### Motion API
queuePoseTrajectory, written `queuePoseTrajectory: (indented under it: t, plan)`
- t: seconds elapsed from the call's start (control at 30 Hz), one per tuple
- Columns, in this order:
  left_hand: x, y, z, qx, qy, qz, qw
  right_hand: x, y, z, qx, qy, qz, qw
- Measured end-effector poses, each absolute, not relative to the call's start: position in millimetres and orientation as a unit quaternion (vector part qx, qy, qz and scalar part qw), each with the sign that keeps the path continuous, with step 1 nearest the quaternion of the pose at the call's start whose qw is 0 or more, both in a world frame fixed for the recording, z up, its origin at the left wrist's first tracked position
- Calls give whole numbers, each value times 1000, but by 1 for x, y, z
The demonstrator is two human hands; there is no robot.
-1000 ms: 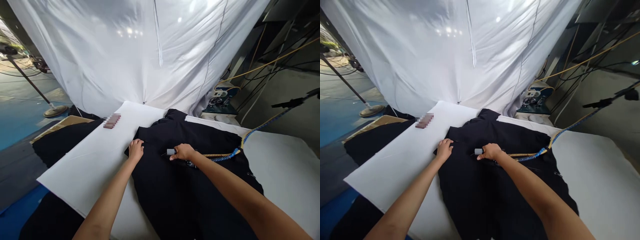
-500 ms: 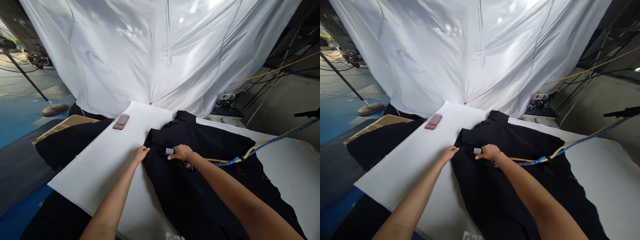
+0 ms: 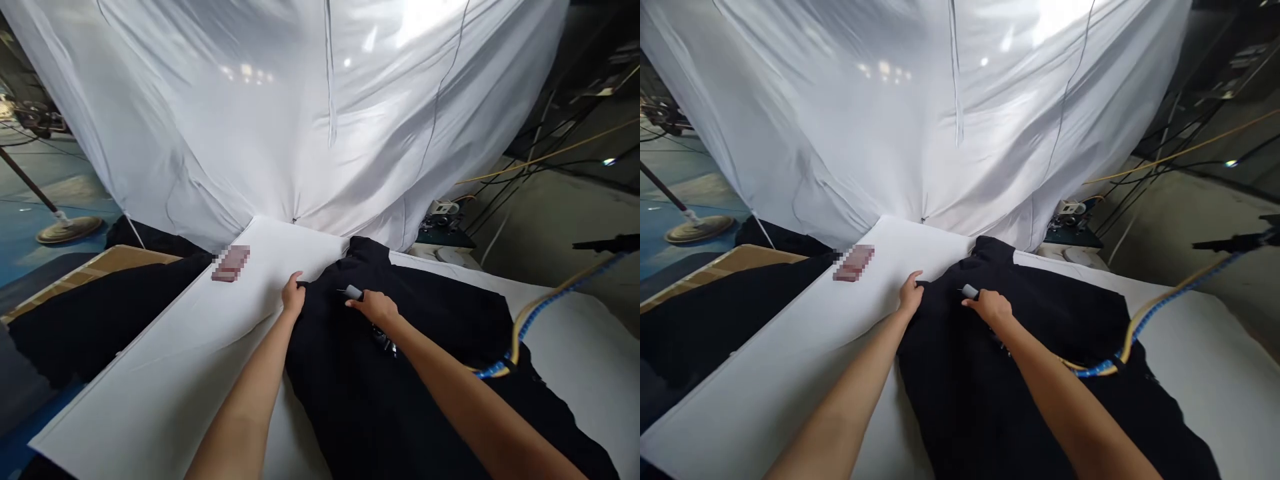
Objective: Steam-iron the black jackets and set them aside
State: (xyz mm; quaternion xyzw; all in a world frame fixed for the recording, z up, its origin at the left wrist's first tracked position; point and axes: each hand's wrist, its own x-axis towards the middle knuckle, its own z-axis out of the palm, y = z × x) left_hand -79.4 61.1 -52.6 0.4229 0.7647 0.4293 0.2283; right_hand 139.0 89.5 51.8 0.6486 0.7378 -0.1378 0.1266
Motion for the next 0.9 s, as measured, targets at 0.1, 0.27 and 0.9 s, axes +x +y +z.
queuePoseTrajectory:
  t: [0.1,0.27,0.9]
  plan:
    - [-80,42,-74,459,744,436,215,159,115,41,721,665,-145,130]
    - [-85,28,-95,410,741,462,263,191,134,46,680,678,-220,172]
    - [-85,27,-114,319,635,644,284,64,234,63,698,702,-108,91]
